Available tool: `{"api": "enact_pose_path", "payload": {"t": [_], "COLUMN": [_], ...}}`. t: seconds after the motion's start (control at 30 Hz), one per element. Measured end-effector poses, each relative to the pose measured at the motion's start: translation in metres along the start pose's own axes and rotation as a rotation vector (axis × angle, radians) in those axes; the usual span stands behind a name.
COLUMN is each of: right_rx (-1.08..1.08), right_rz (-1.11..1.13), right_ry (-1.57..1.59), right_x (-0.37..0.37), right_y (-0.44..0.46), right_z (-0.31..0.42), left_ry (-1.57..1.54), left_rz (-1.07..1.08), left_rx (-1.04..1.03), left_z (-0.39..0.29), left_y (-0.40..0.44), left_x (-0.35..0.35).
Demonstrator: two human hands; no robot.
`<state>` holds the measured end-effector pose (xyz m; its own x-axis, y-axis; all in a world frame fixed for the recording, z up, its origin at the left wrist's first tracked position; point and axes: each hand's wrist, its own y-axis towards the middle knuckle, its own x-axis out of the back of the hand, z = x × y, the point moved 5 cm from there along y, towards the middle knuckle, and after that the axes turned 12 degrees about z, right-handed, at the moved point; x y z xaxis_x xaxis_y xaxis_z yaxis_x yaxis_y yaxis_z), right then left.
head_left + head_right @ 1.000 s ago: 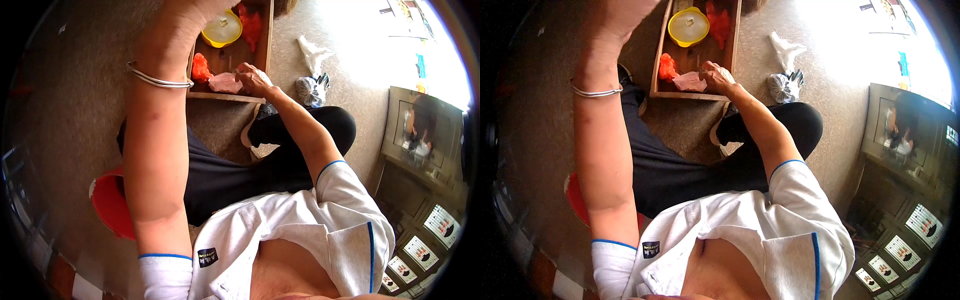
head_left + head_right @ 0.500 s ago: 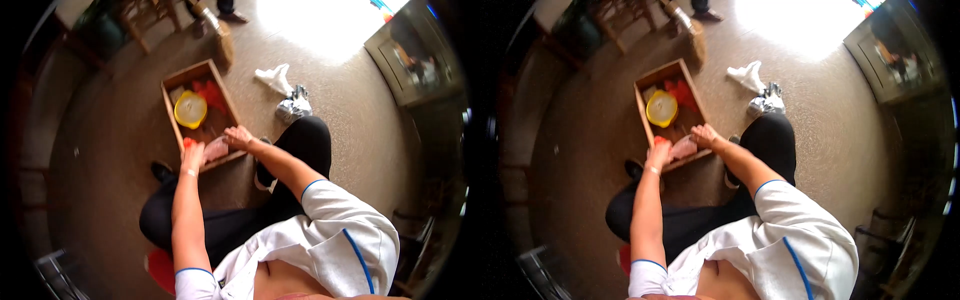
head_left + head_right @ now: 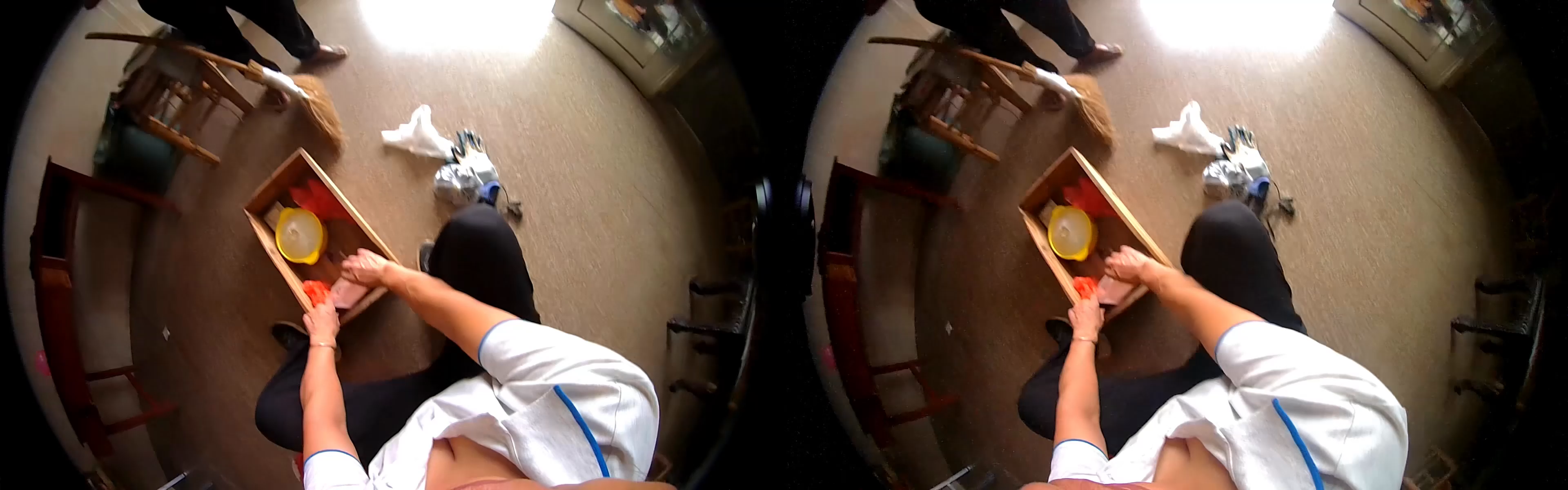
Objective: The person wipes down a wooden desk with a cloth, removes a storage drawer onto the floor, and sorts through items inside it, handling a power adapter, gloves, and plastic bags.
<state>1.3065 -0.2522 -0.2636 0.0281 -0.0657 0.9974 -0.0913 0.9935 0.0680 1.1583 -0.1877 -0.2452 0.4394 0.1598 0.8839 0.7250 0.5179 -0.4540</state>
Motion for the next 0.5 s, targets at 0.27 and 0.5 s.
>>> {"api": "enact_pose_path", "payload": {"t": [0.27, 0.5], "right_rx": [0.139, 0.068], "right_rz": [0.137, 0.173], "right_ry": [0.202, 0.239], "right_x": [0.017, 0.048], "right_y": [0.000, -0.006], "right_z": [-0.001, -0.011], "left_ry": [-0.089, -0.119], "left_rz": [-0.011, -0.097], "left_rx": [0.054, -0.006], "left_z": [0.014, 0.009], "left_y": [0.026, 0.025], "left_x": [-0.004, 0.005]}}
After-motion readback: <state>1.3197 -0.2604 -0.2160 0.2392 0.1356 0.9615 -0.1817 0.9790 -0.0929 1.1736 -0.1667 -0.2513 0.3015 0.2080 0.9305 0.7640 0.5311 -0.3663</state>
